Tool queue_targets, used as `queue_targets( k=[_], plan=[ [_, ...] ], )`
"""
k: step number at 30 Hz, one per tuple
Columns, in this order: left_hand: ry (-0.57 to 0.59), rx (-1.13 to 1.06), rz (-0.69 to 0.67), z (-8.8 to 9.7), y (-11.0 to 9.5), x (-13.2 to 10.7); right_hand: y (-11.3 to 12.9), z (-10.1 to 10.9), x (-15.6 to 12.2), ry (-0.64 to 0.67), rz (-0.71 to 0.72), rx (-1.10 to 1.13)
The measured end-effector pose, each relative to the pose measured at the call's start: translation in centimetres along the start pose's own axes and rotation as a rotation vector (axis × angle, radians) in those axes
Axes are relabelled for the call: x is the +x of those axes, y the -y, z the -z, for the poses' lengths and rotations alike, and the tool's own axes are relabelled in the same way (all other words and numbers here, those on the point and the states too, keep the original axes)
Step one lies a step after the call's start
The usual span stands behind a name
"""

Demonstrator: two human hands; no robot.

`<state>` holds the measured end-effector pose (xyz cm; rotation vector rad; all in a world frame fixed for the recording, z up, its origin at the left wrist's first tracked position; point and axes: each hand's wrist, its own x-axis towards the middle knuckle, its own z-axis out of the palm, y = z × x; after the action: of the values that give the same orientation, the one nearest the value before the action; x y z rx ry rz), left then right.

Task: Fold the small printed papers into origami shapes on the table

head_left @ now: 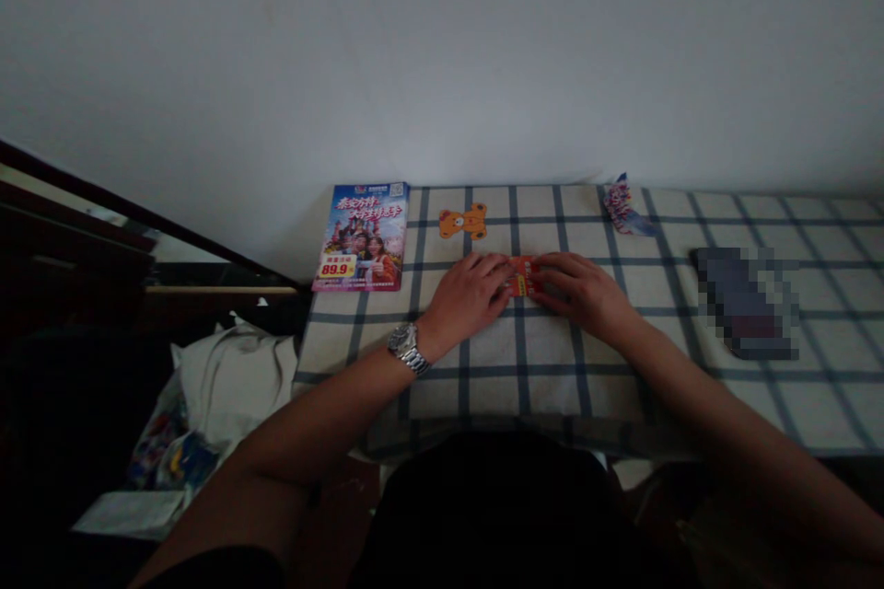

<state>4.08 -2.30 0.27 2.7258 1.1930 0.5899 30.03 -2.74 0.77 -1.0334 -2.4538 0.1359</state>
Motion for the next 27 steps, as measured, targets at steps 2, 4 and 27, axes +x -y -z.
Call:
queue_targets(
  k=[2, 4, 27],
  plan=[
    [0.004, -0.009, -0.014, 0.1, 0.2, 0.0, 0.0, 0.1, 0.1, 0.01, 0.035, 0.0],
    [0.009, -0.012, -0.028, 0.3, 0.3, -0.1, 0.0, 0.1, 0.1, 0.023, 0.061, -0.004],
    [-0.123, -0.412, 0.045, 0.6, 2.6, -0.2, 0.4, -0.2, -0.7, -0.108, -0.162, 0.077]
  ],
)
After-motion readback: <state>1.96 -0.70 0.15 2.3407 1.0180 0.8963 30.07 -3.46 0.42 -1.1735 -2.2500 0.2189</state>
